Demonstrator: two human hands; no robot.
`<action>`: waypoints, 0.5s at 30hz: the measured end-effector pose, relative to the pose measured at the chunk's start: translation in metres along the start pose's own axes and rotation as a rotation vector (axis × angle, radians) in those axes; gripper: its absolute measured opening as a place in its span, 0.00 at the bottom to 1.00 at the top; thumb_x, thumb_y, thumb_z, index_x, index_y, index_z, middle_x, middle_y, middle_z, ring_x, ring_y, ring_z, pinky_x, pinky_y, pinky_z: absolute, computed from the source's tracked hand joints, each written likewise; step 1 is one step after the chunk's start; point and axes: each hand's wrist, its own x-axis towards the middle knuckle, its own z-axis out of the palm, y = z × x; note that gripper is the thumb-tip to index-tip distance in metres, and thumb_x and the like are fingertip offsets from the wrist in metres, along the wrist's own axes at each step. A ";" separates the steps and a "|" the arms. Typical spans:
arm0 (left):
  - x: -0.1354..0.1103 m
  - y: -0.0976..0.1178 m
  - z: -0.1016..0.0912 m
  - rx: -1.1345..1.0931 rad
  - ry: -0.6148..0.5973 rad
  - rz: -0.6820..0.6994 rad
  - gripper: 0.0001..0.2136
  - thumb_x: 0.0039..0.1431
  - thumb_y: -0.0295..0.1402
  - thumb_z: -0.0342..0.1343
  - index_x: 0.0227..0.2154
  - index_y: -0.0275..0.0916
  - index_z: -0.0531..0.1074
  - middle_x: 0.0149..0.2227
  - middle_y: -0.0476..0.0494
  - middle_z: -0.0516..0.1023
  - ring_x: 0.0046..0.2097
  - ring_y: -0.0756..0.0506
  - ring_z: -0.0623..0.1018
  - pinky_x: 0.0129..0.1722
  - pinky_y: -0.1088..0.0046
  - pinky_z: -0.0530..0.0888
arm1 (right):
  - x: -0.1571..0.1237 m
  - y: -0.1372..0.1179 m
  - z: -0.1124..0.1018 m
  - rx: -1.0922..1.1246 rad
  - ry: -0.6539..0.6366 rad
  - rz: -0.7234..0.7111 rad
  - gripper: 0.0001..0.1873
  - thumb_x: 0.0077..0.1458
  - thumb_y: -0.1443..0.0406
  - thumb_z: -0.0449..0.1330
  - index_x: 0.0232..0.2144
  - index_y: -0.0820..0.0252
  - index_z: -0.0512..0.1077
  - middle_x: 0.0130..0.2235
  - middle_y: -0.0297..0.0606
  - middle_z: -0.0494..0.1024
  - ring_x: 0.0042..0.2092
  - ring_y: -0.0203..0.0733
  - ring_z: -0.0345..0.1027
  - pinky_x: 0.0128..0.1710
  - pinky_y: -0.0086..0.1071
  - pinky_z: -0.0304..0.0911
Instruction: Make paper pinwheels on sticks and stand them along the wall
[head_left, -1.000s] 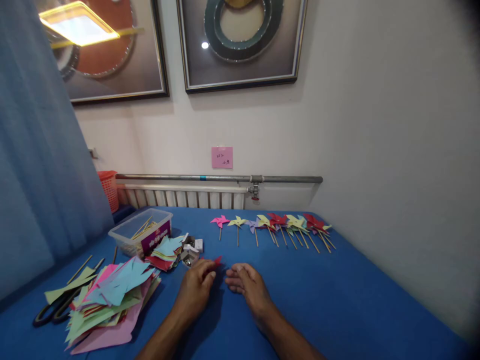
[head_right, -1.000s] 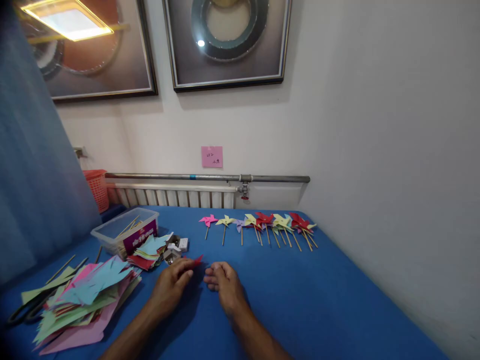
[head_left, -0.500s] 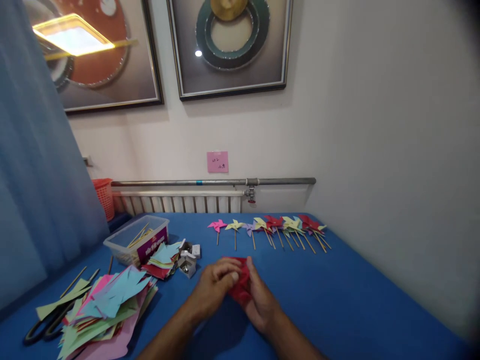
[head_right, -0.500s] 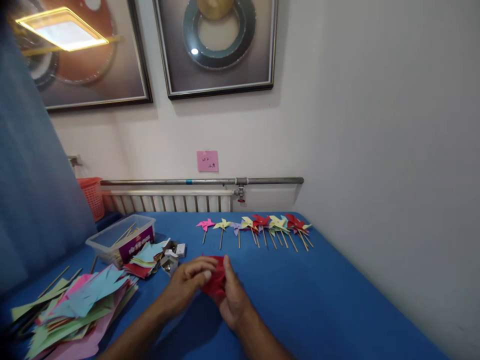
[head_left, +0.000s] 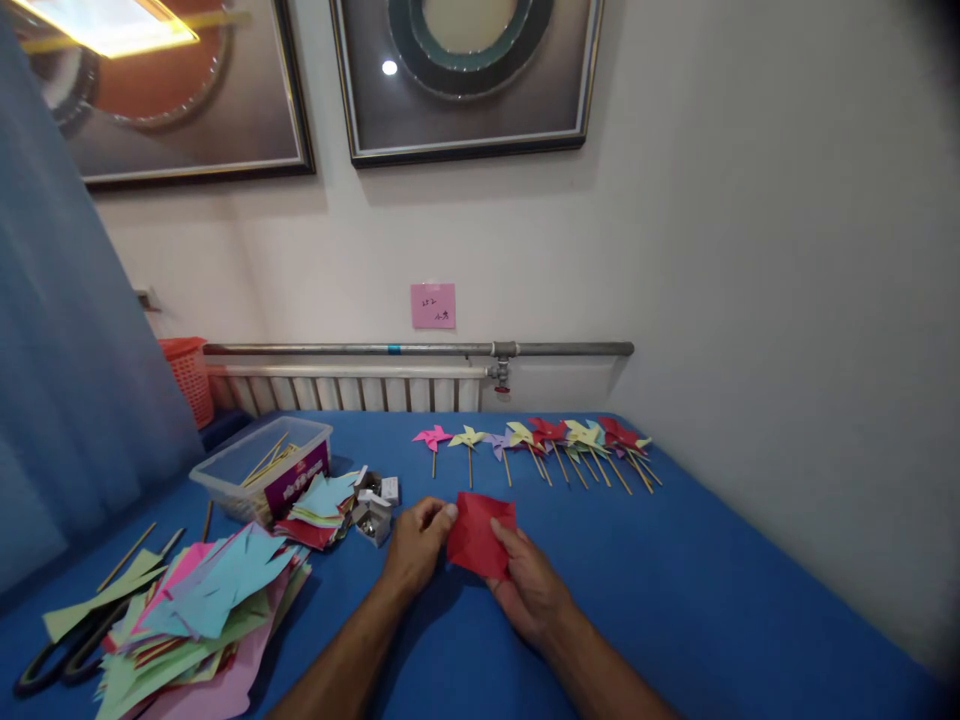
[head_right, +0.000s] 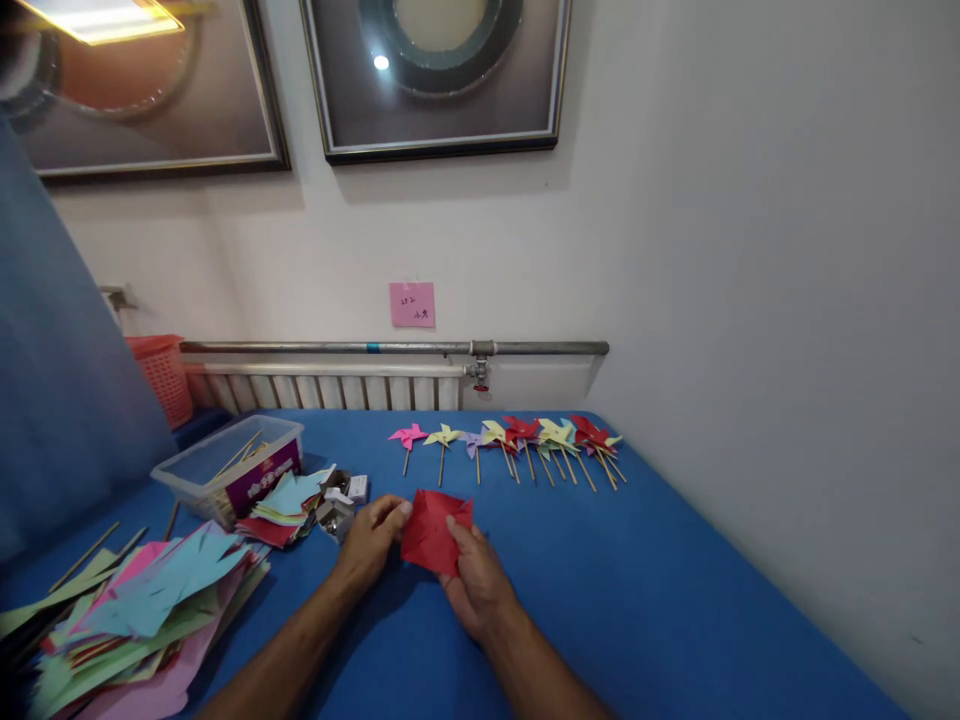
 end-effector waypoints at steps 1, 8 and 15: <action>0.000 0.001 0.001 0.030 0.004 0.018 0.15 0.51 0.45 0.61 0.26 0.36 0.76 0.23 0.49 0.73 0.27 0.50 0.69 0.28 0.76 0.64 | 0.000 0.000 -0.001 -0.001 0.010 -0.001 0.14 0.46 0.57 0.71 0.34 0.58 0.77 0.38 0.41 0.85 0.46 0.52 0.78 0.46 0.43 0.71; 0.004 0.003 0.004 0.059 0.082 -0.040 0.10 0.49 0.38 0.58 0.21 0.38 0.72 0.18 0.53 0.68 0.23 0.51 0.65 0.25 0.76 0.60 | -0.003 -0.007 0.004 -0.066 -0.002 0.027 0.18 0.45 0.57 0.73 0.37 0.61 0.78 0.38 0.43 0.85 0.45 0.52 0.78 0.46 0.43 0.71; 0.002 0.009 0.006 -0.071 0.057 -0.091 0.10 0.45 0.38 0.62 0.21 0.36 0.72 0.19 0.53 0.69 0.23 0.52 0.66 0.25 0.76 0.61 | -0.003 -0.007 0.004 -0.148 0.031 -0.035 0.20 0.42 0.56 0.74 0.35 0.62 0.79 0.36 0.44 0.85 0.42 0.54 0.79 0.45 0.46 0.71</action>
